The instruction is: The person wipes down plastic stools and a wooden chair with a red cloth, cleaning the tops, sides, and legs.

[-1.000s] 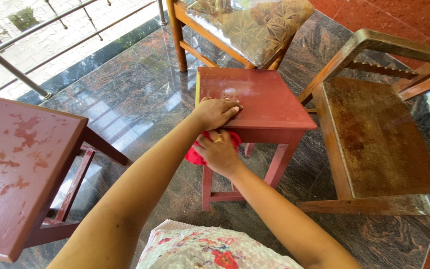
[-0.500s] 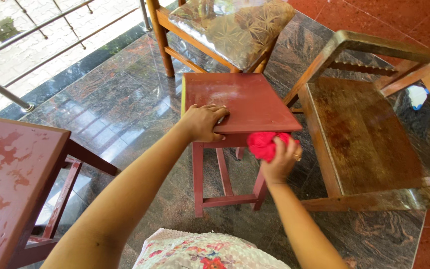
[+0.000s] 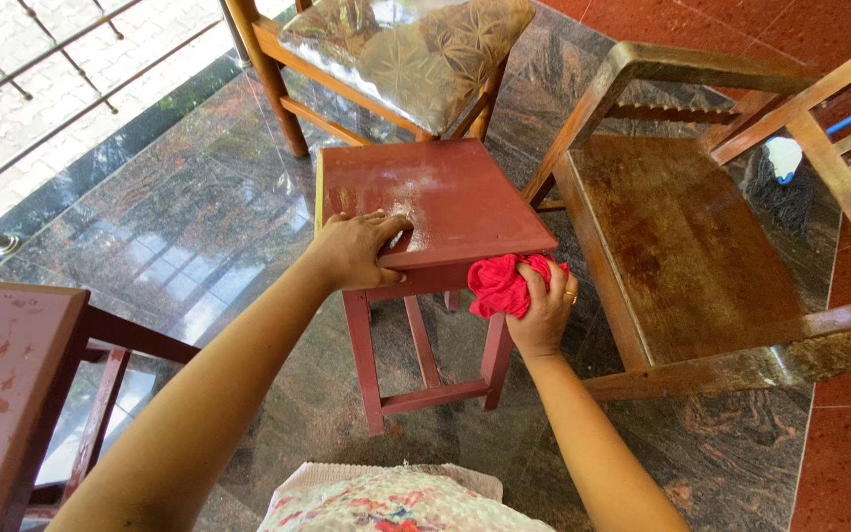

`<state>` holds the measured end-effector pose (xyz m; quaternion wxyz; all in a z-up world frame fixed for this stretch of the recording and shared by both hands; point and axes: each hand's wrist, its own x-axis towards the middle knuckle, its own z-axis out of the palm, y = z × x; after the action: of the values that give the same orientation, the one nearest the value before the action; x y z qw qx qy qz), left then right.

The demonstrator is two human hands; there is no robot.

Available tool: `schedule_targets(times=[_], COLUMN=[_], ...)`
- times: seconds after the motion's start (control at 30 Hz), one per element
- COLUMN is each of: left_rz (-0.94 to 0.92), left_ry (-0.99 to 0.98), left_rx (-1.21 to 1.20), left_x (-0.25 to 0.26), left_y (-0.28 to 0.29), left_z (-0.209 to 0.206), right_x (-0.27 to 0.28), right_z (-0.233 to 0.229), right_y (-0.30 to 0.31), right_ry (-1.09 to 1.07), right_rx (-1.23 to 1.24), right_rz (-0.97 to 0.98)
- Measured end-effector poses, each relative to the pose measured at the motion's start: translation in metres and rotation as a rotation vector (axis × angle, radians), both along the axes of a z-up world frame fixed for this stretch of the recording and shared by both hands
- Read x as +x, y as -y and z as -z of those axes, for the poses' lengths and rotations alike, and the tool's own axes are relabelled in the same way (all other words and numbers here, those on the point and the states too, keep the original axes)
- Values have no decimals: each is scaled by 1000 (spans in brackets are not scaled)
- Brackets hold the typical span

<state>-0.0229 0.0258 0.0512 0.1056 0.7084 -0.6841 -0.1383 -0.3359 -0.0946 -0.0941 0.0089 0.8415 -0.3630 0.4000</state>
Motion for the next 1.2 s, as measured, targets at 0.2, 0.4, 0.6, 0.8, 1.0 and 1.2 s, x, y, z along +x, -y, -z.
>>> schedule_targets(times=[0.2,0.4,0.6,0.8,1.0,1.2], left_rz=[-12,-28,-32,127,-61,-203], left_ry=[-4,-9,-9,118,247,213], left_rx=[8,21,26,-84,84,32], left_x=[-1,0,-2,-1,-49,-66], left_y=[-1,-1,-2,5,11,16], left_z=[1,-1,2,12,5,2], right_x=[-34,-14,-3,-38,15,6], right_z=[63,10,-15,61,9,39], right_y=[-56,-21,3,-38,12,-16], right_ry=[-227,25,116,130,570,358], right_rx=[154,100,26,316,243,159], right_rz=[-10,-32,-53,-5,114,90])
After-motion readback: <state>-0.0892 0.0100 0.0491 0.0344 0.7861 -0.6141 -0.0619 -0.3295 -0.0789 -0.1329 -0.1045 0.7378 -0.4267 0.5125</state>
